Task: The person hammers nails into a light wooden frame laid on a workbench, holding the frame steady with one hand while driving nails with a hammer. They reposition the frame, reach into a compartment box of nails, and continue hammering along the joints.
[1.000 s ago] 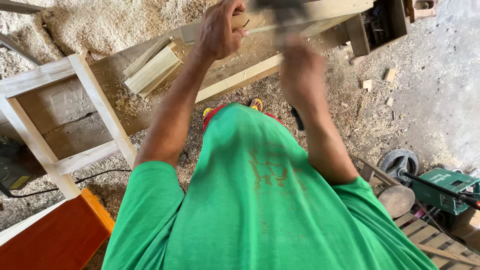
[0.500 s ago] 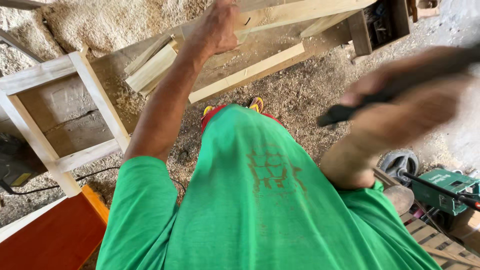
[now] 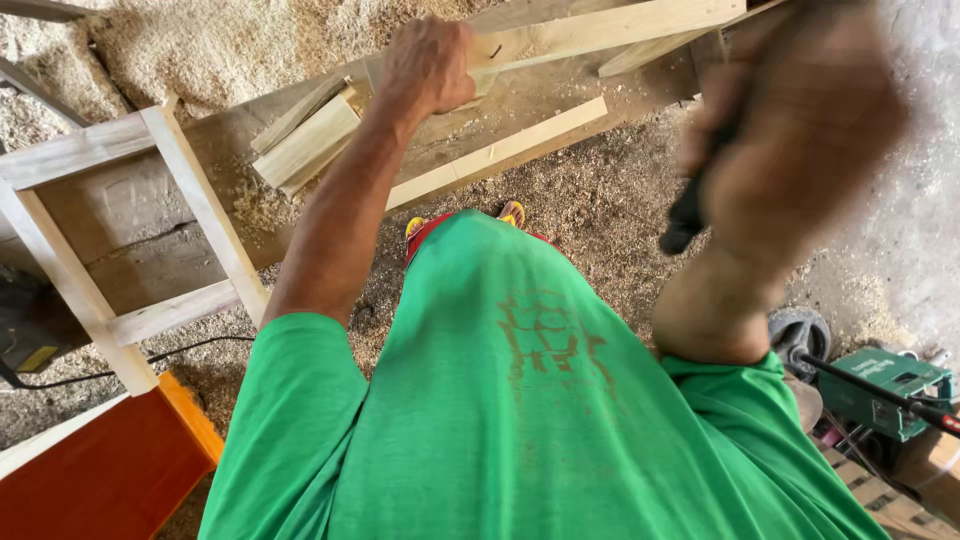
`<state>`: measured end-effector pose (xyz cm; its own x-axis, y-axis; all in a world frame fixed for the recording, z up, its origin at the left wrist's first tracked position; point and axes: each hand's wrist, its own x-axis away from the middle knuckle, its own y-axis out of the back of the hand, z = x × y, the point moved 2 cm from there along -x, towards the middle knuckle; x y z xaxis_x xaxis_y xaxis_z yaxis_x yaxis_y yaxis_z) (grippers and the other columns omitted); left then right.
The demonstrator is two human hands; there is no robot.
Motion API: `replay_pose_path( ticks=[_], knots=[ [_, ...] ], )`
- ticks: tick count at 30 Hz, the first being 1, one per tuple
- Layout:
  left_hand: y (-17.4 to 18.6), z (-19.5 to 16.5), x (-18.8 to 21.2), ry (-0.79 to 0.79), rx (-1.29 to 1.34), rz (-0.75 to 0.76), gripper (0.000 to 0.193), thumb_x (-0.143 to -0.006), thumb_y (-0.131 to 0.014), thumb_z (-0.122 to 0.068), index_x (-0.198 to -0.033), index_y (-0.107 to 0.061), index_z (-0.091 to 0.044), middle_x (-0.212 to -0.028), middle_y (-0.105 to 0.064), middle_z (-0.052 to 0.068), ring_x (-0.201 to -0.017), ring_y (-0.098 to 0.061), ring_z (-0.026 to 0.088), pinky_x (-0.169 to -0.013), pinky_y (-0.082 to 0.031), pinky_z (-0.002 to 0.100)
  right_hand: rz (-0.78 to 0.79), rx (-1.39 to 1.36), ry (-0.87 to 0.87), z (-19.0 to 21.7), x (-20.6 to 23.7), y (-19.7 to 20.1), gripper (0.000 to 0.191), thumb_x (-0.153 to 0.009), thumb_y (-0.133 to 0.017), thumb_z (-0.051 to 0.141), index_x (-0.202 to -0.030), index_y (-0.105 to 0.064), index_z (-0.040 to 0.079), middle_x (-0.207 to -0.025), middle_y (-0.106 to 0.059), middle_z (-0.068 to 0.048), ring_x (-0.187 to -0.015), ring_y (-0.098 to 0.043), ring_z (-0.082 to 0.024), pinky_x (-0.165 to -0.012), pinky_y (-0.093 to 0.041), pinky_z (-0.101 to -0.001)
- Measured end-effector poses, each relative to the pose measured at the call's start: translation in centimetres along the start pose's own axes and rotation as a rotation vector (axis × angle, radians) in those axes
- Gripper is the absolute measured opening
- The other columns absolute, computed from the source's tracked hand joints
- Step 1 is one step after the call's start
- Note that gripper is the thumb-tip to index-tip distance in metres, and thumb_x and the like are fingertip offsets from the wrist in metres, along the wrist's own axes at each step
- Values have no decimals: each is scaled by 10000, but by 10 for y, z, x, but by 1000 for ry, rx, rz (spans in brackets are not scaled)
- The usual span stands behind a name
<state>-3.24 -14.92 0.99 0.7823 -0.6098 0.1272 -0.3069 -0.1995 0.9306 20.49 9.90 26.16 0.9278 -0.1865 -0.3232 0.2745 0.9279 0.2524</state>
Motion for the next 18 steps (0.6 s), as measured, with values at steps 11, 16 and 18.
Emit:
replay_pose_path(
  ticks=[11, 16, 18],
  knots=[
    [-6, 7, -4, -32, -87, -114, 190, -785, -702, -191, -924, -725, -63, -745, -611, 97, -608, -543, 195, -515, -464, 361, 169, 535, 67, -94, -21, -115, 350, -1182, -472, 223, -939, -626, 23, -695, -592, -126, -578, -584, -232, -527, -453, -401],
    [-16, 14, -12, 70, -19, 52, 63, -786, -636, -66, -835, -675, -62, -659, -563, -1, -523, -483, 152, -477, -466, 355, 28, 202, 135, -18, -4, -32, 353, -1168, -455, 252, -943, -625, 39, -663, -581, -100, -527, -561, -217, -471, -429, -393],
    [-11, 13, -14, 11, -38, -59, 107, -913, -619, -89, -819, -660, -58, -631, -572, 16, -518, -492, 147, -460, -463, 359, -108, 19, 138, 11, 3, -1, 357, -1165, -441, 264, -942, -619, 49, -655, -576, -90, -508, -545, -215, -451, -415, -396]
  ],
)
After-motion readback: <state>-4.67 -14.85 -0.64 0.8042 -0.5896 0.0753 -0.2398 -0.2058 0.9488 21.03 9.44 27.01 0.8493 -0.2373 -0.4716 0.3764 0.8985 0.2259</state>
